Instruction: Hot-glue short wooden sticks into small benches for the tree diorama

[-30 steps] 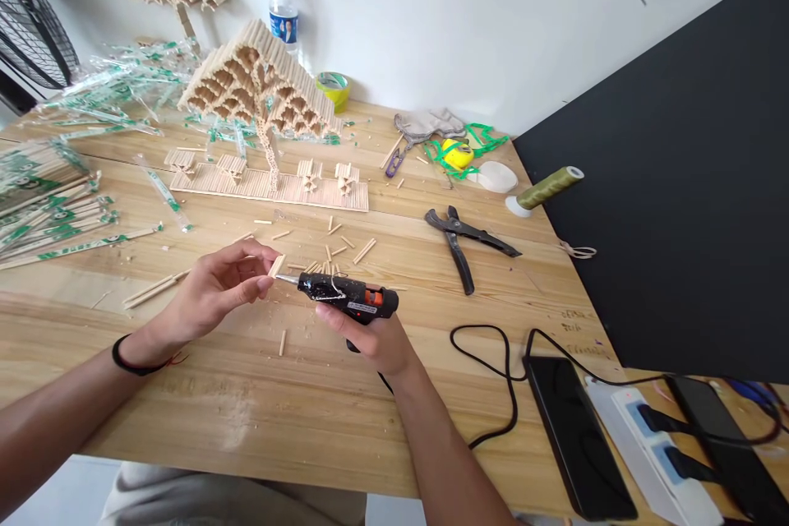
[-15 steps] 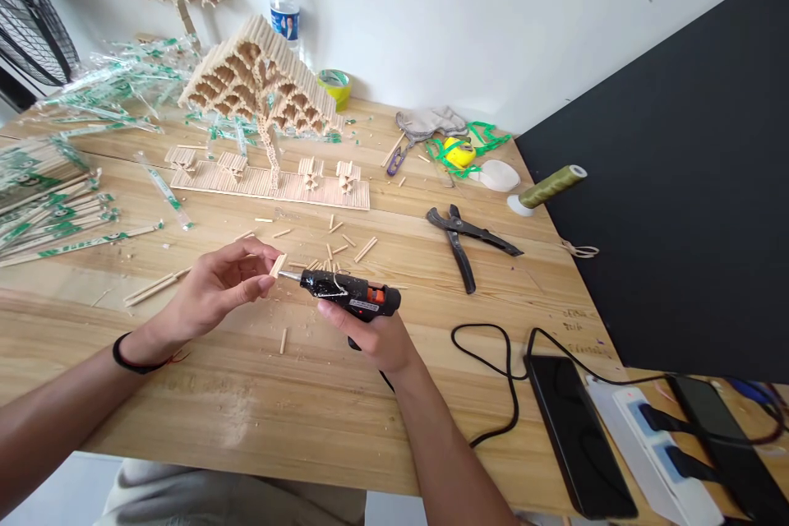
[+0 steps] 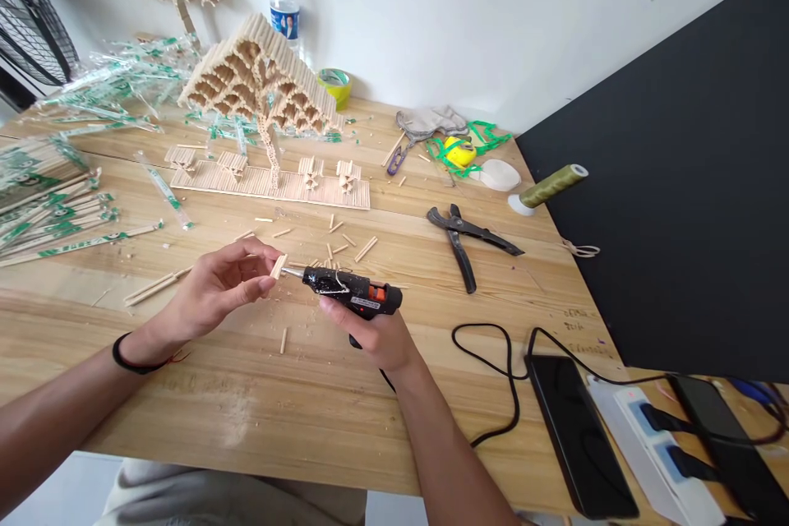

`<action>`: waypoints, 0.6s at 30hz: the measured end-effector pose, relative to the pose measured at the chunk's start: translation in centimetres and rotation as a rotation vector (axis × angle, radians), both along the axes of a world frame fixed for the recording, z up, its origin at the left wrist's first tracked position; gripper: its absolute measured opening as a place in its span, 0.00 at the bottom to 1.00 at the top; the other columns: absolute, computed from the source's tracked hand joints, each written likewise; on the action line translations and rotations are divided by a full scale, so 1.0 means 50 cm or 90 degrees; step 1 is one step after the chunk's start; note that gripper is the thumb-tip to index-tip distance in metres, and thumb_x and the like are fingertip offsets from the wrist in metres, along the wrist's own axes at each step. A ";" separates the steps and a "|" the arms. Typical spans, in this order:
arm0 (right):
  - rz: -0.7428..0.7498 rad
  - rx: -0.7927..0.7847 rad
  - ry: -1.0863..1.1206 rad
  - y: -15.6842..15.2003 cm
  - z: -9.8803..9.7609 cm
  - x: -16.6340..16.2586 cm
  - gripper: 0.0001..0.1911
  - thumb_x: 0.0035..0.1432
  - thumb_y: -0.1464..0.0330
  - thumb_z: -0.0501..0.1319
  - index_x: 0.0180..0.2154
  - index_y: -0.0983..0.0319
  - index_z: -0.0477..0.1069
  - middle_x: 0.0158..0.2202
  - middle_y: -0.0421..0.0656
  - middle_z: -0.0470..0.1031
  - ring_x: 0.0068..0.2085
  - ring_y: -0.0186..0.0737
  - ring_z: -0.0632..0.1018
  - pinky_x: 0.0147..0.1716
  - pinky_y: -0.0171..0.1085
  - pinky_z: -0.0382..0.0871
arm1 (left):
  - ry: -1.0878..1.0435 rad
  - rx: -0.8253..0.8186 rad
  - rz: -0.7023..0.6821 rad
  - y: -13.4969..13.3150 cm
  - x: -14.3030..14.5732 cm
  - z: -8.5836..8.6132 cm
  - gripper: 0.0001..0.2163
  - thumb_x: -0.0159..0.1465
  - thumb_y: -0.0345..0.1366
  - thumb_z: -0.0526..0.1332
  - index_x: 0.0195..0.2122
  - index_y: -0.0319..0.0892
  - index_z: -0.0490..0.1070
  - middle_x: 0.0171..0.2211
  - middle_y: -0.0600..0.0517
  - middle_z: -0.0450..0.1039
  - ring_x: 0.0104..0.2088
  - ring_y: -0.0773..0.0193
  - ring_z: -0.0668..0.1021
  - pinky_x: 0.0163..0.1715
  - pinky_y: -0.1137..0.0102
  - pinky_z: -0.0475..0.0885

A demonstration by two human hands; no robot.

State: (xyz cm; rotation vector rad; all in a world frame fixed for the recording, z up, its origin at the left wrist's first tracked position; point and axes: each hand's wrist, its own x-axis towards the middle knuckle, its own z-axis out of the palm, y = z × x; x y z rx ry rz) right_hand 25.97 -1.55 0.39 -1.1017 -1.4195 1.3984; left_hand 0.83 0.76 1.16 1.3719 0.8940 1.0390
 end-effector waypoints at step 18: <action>-0.032 -0.013 -0.045 0.005 -0.006 0.002 0.11 0.62 0.58 0.69 0.32 0.58 0.80 0.30 0.42 0.78 0.39 0.49 0.78 0.48 0.49 0.73 | 0.027 -0.004 -0.009 -0.001 -0.001 0.002 0.14 0.66 0.41 0.72 0.48 0.40 0.78 0.37 0.50 0.75 0.35 0.66 0.76 0.36 0.71 0.75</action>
